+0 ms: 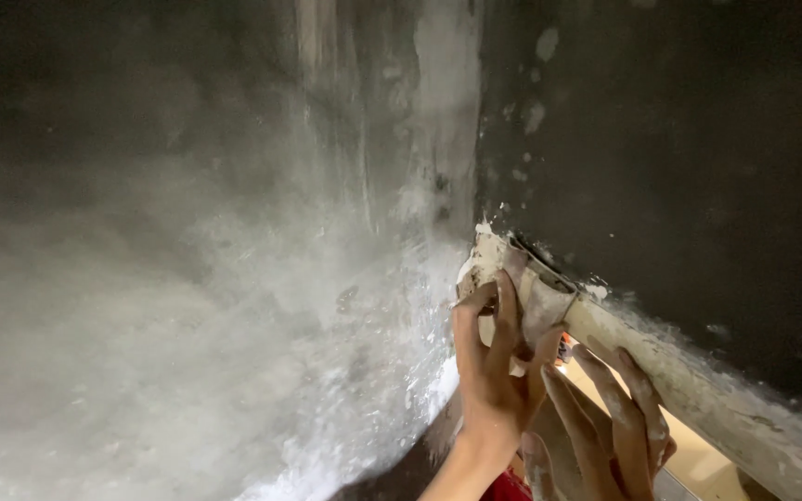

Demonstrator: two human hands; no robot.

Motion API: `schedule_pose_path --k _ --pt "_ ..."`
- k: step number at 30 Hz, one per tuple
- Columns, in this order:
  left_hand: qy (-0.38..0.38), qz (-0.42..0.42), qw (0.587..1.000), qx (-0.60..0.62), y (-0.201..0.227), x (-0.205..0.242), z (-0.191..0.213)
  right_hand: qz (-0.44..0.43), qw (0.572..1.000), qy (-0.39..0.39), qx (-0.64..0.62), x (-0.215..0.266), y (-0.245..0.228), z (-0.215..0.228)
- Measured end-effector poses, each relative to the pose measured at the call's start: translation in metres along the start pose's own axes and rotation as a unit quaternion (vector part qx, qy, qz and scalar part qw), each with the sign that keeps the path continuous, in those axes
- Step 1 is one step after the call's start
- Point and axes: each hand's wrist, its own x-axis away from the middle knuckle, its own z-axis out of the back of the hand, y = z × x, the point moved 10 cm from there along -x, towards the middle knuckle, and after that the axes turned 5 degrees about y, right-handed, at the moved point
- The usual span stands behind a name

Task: The person sands the edges and corners of a wall using sandpaper.

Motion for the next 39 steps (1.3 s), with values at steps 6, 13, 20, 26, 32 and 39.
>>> schedule_pose_path --k 6,13,20,26,32,39 --pt "0.014 -0.022 0.999 -0.034 0.001 -0.005 -0.006 0.008 1.0 0.012 -0.002 -0.005 -0.004 0.005" --pt "0.019 -0.029 0.999 -0.016 -0.003 0.004 -0.013 0.009 0.999 0.02 -0.025 0.007 -0.009 0.009" --pt "-0.003 -0.006 1.0 0.005 -0.014 0.009 0.009 -0.034 0.999 0.037 -0.006 0.028 -0.014 0.022" --pt "-0.003 0.033 0.995 -0.09 -0.025 0.038 0.051 -0.174 0.969 -0.043 -0.172 0.035 -0.012 -0.018" --pt "-0.043 -0.04 0.987 -0.148 -0.048 0.066 0.059 -0.23 0.933 -0.031 -0.276 0.04 -0.023 -0.061" --pt "-0.16 -0.067 0.981 -0.091 -0.054 0.07 0.077 -0.197 0.919 -0.004 -0.341 0.036 -0.02 -0.106"
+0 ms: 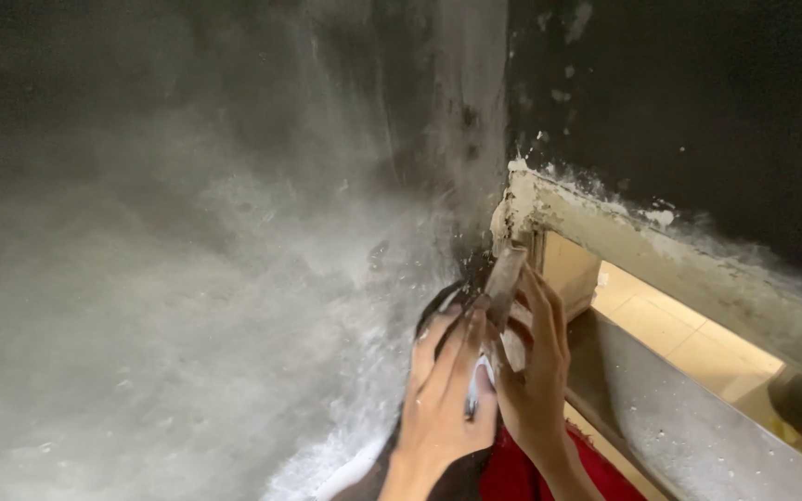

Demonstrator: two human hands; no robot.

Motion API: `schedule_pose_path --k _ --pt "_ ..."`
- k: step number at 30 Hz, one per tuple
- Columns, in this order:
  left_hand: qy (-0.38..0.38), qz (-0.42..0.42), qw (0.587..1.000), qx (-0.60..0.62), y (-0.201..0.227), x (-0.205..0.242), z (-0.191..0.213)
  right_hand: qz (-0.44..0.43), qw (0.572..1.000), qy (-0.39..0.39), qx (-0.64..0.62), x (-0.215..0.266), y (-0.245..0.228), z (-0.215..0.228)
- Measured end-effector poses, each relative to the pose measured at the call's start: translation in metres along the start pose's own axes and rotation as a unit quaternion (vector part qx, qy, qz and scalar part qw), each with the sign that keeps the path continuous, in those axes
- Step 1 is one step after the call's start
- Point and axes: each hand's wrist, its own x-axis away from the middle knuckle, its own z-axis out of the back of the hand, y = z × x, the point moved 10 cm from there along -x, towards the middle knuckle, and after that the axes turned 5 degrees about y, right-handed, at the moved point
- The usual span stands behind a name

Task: The person sands the edges and corners of a wall using sandpaper.

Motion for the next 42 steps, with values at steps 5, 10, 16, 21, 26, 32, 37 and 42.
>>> schedule_pose_path --k 5,10,16,21,26,32,37,42 --pt "0.062 -0.057 0.993 -0.08 -0.02 -0.007 0.052 0.165 0.97 0.079 0.163 -0.001 -0.014 -0.017" --pt "0.129 -0.075 0.975 -0.167 -0.03 -0.004 0.078 0.204 0.946 0.087 0.237 -0.019 -0.005 -0.034" --pt "0.153 -0.051 0.967 -0.198 -0.036 0.002 0.074 0.189 0.942 0.08 0.267 -0.011 0.002 -0.035" --pt "0.15 -0.056 0.963 -0.215 -0.037 0.001 0.066 0.154 0.938 0.1 0.295 -0.03 0.012 -0.038" --pt "0.152 -0.048 0.957 -0.241 -0.035 0.001 0.064 0.193 0.95 0.123 0.212 -0.015 0.013 -0.028" --pt "0.16 -0.067 0.957 -0.232 -0.033 -0.002 0.062 0.181 0.954 0.115 0.208 -0.035 0.0 -0.029" --pt "0.142 -0.065 0.966 -0.207 -0.035 0.001 0.066 0.152 0.948 0.109 0.257 -0.021 -0.004 -0.027" --pt "0.133 -0.062 0.972 -0.185 -0.038 0.004 0.066 0.175 0.939 0.151 0.256 -0.016 0.012 -0.03"
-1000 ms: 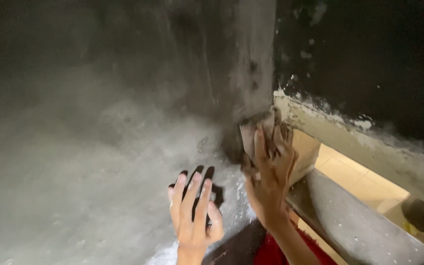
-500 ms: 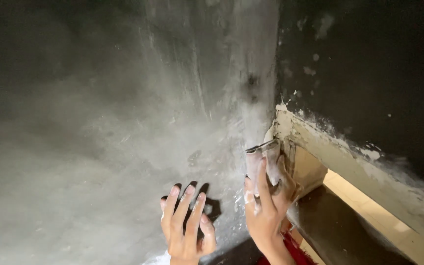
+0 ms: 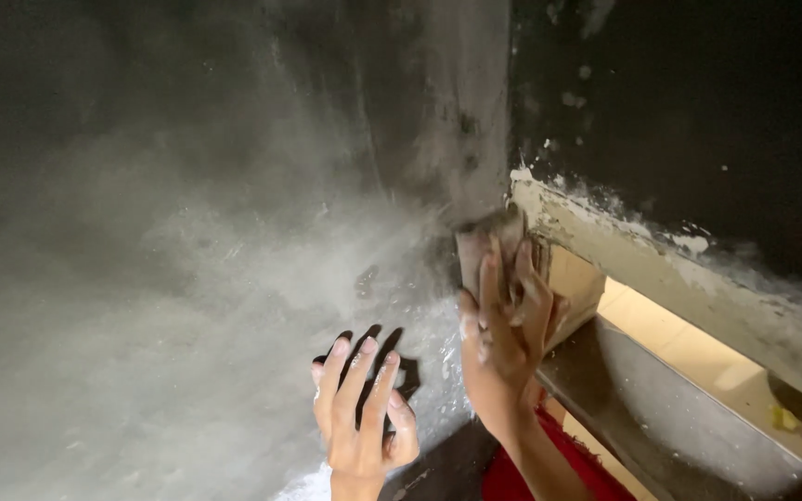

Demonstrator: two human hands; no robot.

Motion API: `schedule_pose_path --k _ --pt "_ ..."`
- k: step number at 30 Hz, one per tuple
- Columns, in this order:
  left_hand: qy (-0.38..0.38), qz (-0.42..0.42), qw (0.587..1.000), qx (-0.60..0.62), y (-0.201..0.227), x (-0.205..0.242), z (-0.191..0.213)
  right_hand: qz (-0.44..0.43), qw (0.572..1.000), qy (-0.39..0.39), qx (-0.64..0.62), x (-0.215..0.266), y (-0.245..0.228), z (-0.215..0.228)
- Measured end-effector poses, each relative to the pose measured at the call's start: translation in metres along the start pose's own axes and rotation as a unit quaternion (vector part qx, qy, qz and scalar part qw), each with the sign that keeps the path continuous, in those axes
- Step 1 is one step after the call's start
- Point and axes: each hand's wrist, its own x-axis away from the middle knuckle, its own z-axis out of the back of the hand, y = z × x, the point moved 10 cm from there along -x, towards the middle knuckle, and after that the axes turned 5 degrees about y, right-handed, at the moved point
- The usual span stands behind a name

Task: The person sands the edges and corners of a wall using sandpaper.

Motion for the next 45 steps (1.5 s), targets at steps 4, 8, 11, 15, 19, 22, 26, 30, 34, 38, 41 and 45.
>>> schedule_pose_path --k 4,8,11,15,19,22,26,30,34,38,41,45 --pt "0.001 0.001 1.0 0.01 -0.002 0.0 0.003 -0.002 1.0 -0.001 0.014 0.01 0.016 -0.011" --pt "-0.01 0.0 1.0 0.021 -0.004 0.002 0.003 0.019 0.998 -0.023 0.049 0.033 0.01 0.003" --pt "-0.018 0.008 1.0 0.008 -0.003 0.004 0.002 0.007 0.999 -0.025 0.038 0.026 0.011 -0.001" --pt "-0.061 0.0 0.997 -0.046 -0.003 0.004 -0.01 -0.005 0.998 -0.037 0.043 0.01 0.017 -0.006" --pt "-0.1 -0.061 0.986 -0.116 0.004 0.004 -0.022 0.008 0.999 -0.017 0.038 0.021 0.009 0.004" --pt "-0.103 -0.057 0.985 -0.123 0.006 0.002 -0.023 0.017 0.999 0.018 0.036 0.019 0.005 0.008" --pt "-0.1 -0.055 0.986 -0.124 0.008 0.001 -0.023 0.016 0.998 0.013 0.054 0.012 0.005 0.004" --pt "-0.099 -0.048 0.989 -0.103 0.007 -0.002 -0.019 0.025 0.998 0.013 0.052 0.032 0.007 0.008" --pt "-0.101 -0.043 0.989 -0.102 0.009 -0.004 -0.018 0.012 0.999 -0.005 0.034 0.037 0.017 0.006" --pt "-0.097 -0.045 0.989 -0.101 0.011 -0.003 -0.018 0.033 0.999 0.021 0.023 0.03 0.009 0.006" --pt "-0.089 -0.046 0.99 -0.102 0.009 -0.004 -0.018 0.041 0.999 0.013 -0.001 0.04 0.008 0.014" --pt "-0.079 -0.046 0.99 -0.109 0.009 -0.002 -0.02 0.031 0.999 -0.016 -0.014 0.038 0.018 0.008"
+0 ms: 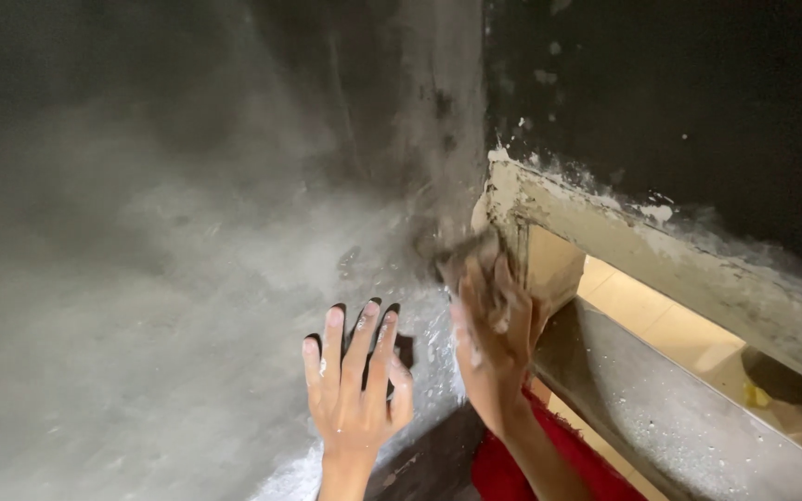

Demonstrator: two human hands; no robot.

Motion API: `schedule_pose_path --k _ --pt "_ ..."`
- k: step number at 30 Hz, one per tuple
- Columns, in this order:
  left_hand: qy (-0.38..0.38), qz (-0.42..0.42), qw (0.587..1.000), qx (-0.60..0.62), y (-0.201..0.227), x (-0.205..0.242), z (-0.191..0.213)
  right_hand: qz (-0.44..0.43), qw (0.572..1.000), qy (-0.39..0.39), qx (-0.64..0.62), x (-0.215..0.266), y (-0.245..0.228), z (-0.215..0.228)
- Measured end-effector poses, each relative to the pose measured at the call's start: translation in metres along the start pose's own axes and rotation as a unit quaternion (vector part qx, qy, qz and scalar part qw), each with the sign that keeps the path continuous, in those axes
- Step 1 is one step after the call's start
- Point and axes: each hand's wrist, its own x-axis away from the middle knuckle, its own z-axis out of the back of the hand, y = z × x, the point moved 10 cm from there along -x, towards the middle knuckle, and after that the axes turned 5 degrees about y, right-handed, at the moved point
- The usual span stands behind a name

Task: The person sands the edges and corners of a wall using sandpaper.

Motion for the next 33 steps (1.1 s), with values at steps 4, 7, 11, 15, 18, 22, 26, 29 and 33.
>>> schedule_pose_path --k 4,7,11,15,18,22,26,29,33 --pt "0.007 -0.007 1.0 0.004 0.001 0.001 -0.001 0.01 1.0 -0.004 0.006 -0.015 -0.001 -0.001" --pt "0.006 -0.006 1.0 0.002 0.0 0.001 -0.001 0.001 1.0 -0.016 0.026 -0.007 -0.004 -0.002" --pt "0.01 -0.004 1.0 -0.002 0.002 0.0 -0.001 0.005 1.0 -0.02 0.006 -0.001 -0.004 0.004" --pt "0.002 0.0 1.0 0.008 0.001 0.002 -0.002 -0.022 0.998 -0.048 0.028 -0.014 0.004 -0.004" --pt "0.006 -0.008 1.0 0.011 0.002 0.001 -0.002 -0.008 0.999 -0.04 0.018 -0.011 -0.001 -0.001" --pt "0.004 -0.009 1.0 -0.001 0.002 0.0 -0.001 -0.012 0.999 -0.031 -0.036 0.004 -0.005 0.006" --pt "-0.007 -0.009 1.0 -0.014 0.005 0.0 -0.002 -0.046 0.995 -0.091 0.001 -0.006 0.012 -0.014" --pt "-0.021 -0.021 1.0 0.001 0.005 -0.002 -0.003 0.008 0.998 -0.062 0.023 -0.016 -0.003 -0.001" --pt "-0.047 -0.039 0.998 0.014 0.007 0.0 -0.007 -0.004 0.997 -0.058 -0.055 -0.008 -0.017 0.013"
